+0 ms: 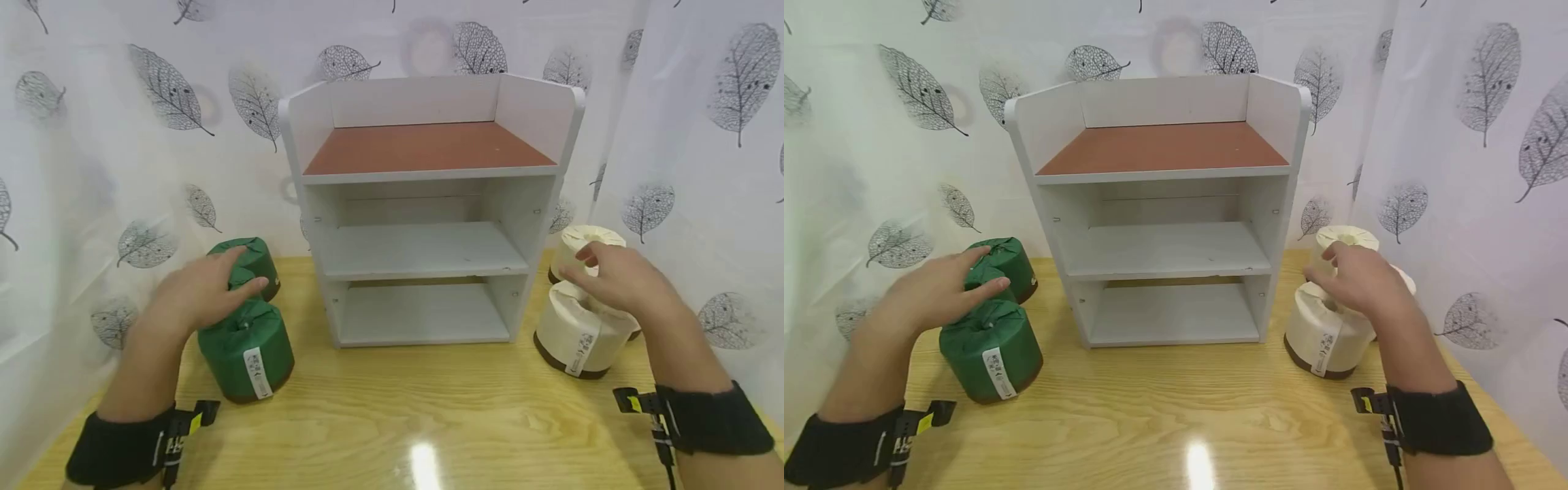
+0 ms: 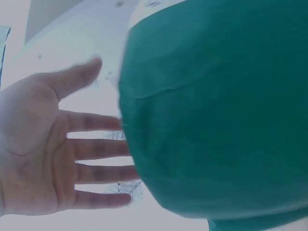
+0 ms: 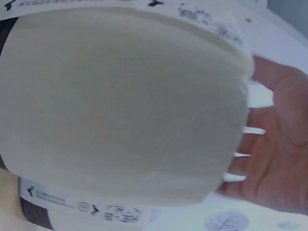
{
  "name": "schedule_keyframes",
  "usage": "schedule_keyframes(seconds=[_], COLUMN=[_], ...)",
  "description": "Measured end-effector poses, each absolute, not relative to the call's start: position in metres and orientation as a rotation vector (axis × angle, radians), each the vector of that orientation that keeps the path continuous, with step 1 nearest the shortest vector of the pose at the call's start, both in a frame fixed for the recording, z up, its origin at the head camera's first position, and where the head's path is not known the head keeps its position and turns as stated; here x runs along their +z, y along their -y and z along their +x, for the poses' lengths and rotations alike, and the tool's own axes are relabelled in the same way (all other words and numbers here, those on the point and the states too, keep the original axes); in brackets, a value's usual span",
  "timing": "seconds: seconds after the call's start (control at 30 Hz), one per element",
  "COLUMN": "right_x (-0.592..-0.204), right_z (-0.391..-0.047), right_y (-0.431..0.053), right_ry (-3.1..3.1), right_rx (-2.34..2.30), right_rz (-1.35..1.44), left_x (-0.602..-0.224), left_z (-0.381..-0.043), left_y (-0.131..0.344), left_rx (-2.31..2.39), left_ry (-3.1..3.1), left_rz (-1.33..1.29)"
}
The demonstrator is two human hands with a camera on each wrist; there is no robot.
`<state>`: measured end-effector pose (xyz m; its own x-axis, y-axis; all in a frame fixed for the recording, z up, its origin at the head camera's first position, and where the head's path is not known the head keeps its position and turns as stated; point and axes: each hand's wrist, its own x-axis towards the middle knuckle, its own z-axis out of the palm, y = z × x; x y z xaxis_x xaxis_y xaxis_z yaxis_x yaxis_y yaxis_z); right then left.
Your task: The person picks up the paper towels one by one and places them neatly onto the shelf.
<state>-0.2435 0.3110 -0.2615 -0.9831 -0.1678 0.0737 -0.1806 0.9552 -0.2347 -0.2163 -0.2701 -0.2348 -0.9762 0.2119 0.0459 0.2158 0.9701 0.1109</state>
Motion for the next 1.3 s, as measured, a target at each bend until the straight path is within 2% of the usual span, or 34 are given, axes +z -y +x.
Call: schedule_keyframes(seconds=[0.13, 0.3, 0.7, 1.3], right_x=[-0.257, -0.265, -0.279, -0.281], right_z=[-0.233, -0.225, -0.227, -0.23], right_y=[-0.304, -0.292, -0.289, -0.288], right_ry=[3.029, 3.078, 3.248, 3.186], right_rx=[0.366, 0.316, 0.341, 0.267], right_rz=[0.249, 0.369, 0.341, 0.365], left_x=[-0.238, -0.242, -0.262, -0.234], left_z=[-0.207, -0.203, -0.209, -0.22], left_y=[0.265, 0.257, 0.22, 0.178], left_rx=[-0.143, -0.165, -0.256, -0.404], left_ry=[3.048, 2.974, 2.683, 2.773], left_rz=[-0.306, -0.356, -0.504, -0.232])
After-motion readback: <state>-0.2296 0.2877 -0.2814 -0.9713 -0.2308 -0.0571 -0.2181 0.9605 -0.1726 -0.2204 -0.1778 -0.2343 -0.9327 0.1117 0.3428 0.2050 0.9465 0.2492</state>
